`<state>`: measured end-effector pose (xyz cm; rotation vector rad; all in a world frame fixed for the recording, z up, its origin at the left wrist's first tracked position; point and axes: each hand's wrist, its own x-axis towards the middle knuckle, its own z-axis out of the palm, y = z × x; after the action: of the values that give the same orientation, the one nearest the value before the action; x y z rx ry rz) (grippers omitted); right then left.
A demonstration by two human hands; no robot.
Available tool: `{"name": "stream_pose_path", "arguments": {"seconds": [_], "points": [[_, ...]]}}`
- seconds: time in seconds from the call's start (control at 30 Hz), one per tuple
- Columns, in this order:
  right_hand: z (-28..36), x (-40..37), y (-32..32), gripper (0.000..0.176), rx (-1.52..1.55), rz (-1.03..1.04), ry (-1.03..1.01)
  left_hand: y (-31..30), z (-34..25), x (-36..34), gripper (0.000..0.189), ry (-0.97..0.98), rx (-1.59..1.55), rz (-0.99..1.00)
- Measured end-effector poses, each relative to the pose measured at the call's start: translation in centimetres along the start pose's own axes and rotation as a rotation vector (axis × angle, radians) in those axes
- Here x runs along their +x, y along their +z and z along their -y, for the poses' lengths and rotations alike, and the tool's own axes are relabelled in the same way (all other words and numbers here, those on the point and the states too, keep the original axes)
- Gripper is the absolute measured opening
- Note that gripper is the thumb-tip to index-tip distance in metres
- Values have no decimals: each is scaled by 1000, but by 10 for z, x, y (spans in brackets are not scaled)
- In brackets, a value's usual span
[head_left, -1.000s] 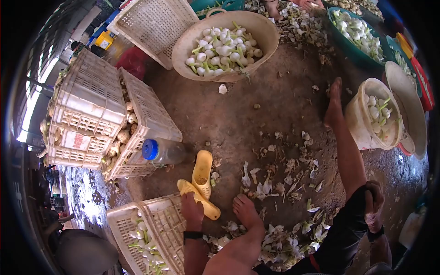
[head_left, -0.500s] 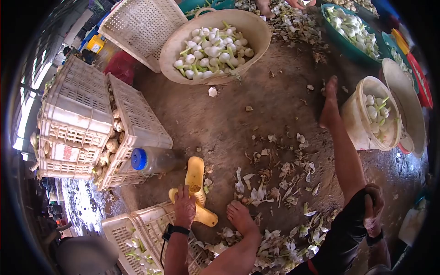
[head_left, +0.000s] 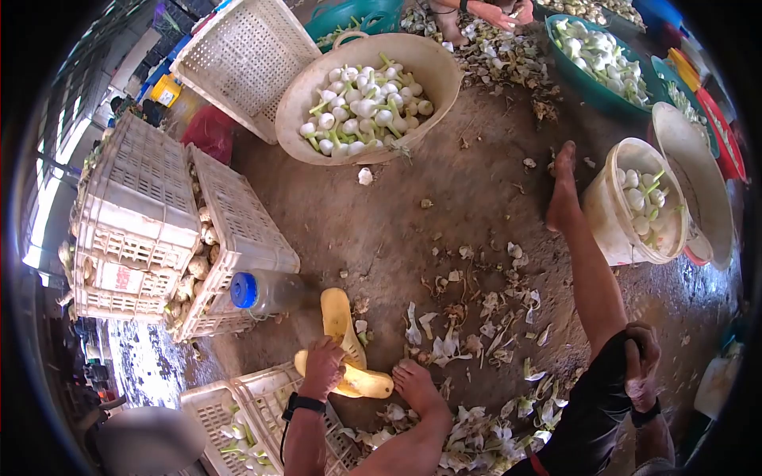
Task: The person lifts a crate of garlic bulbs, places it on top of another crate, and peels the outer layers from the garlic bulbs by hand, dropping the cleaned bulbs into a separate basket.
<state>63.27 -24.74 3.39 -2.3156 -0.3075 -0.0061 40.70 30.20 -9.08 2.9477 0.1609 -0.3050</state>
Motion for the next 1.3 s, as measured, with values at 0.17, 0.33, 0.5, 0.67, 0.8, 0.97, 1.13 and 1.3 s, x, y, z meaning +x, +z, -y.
{"name": "stream_pose_path", "arguments": {"seconds": [0.17,0.33,0.5,0.67,0.8,0.97,1.13,1.3], "points": [[7,1,-1,19,-5,-7,-4,-44,-20,11,25,-103,-337,-45],[1,-2,-4,19,24,-17,-5,-54,-44,56,23,-349,-651,-204],[12,4,-5,19,43,-32,8,-98,-42,137,27,-272,-474,-352],[9,4,-6,18,39,-10,44,-139,-12,210,31,-279,-300,-621],[1,1,-6,17,35,2,33,-144,-18,186,36,-192,-272,-714],[-2,-2,-6,17,75,-12,67,-113,31,102,57,-604,136,-834],[-15,0,-7,18,68,16,12,-132,71,55,67,-841,-39,-775],[-2,-1,-7,18,32,-11,54,-126,105,60,71,-712,-437,-706]]}}
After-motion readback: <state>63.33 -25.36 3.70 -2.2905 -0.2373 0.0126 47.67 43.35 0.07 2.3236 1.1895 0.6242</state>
